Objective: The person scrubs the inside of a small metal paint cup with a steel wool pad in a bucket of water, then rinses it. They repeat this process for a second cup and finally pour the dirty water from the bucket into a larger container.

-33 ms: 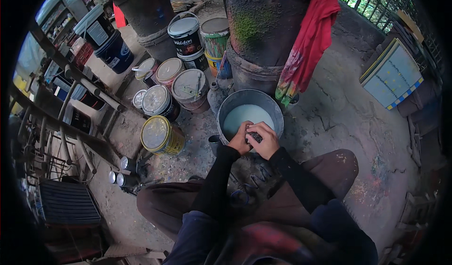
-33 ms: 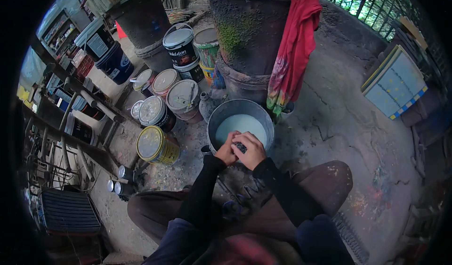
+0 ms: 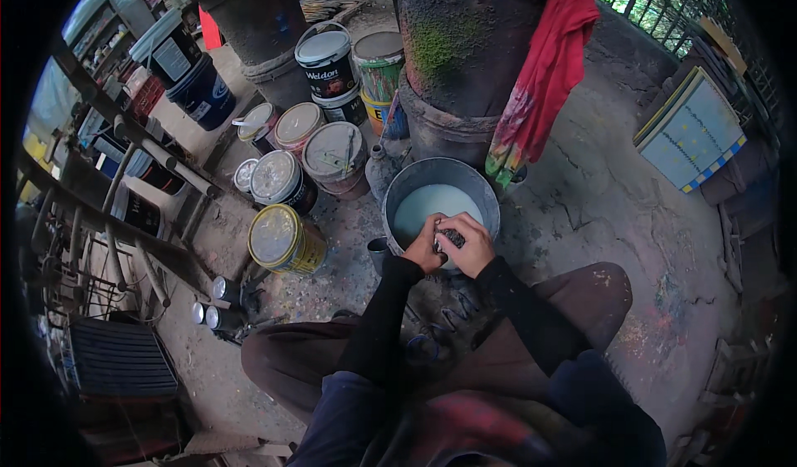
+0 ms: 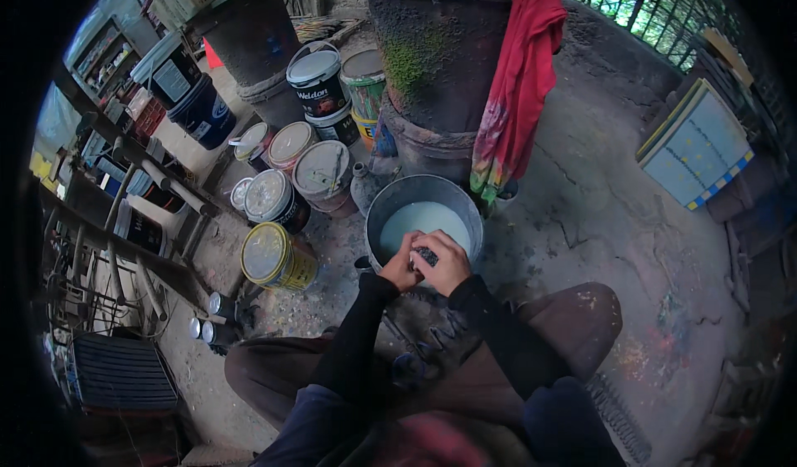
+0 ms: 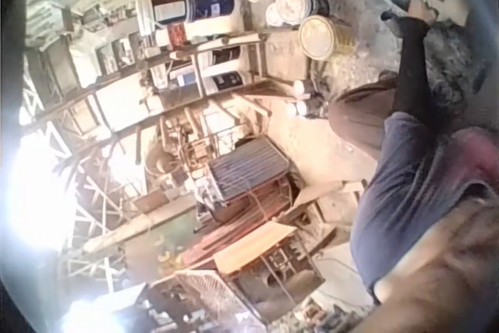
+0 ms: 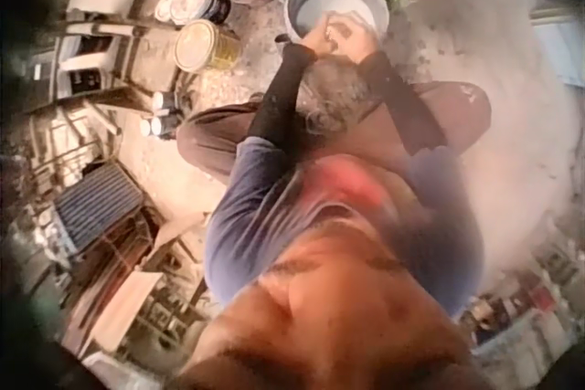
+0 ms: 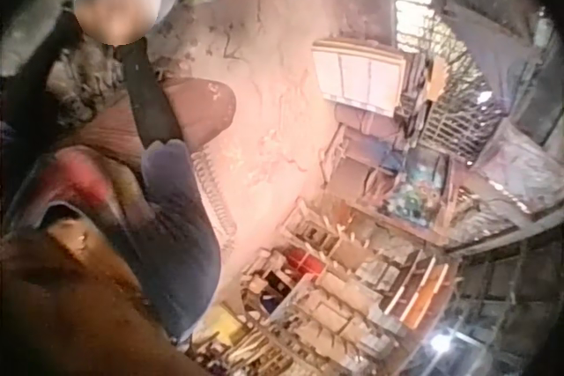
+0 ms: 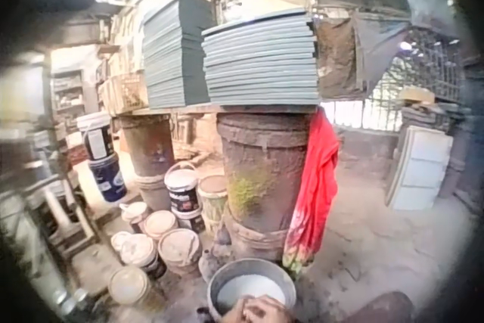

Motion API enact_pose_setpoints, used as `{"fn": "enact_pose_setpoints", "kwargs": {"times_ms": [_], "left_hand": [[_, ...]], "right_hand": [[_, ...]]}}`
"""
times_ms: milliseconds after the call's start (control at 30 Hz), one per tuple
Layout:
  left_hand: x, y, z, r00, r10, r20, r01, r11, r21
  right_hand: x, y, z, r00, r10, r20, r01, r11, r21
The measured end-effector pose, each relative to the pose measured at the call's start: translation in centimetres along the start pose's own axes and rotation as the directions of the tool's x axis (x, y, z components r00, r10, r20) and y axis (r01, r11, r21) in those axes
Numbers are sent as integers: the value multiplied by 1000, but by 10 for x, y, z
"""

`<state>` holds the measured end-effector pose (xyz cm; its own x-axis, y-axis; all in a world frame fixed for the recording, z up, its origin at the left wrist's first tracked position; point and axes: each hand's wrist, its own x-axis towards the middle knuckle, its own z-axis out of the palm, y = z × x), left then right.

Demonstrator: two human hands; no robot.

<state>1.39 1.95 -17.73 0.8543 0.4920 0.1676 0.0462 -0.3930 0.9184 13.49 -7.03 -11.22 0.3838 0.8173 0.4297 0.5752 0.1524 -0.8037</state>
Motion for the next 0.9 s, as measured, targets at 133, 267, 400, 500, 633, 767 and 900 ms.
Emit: {"fn": "enact_pose_setpoints", "kwargs": {"times_ms": [133,267,400,500,633,767,900], "left_hand": [[-1,6,-2,989,-131,70,131,991,3],[-2,-7,1,997,-72,29,74,994,-74],[2,8,0,975,-217,51,216,976,31],[2,2,0,980,-195,45,197,980,-24],[1,6,2,995,-98,13,96,992,84],[3,4,1,993,-114,9,114,993,37],[-3,-13,4,999,11,-39,-5,988,152]], "right_hand": [[-5,-2,1,1000,-12,2,12,1000,5],[-6,-4,2,1000,-7,10,7,1000,-28],[-8,-1,3,1000,-13,-4,13,999,-45],[-9,-3,2,1000,-24,3,24,999,-47],[0,5,-2,999,41,-23,-43,995,-85],[-7,0,1,999,-34,0,34,996,-80],[-3,4,3,999,24,-32,-27,995,-94]]}}
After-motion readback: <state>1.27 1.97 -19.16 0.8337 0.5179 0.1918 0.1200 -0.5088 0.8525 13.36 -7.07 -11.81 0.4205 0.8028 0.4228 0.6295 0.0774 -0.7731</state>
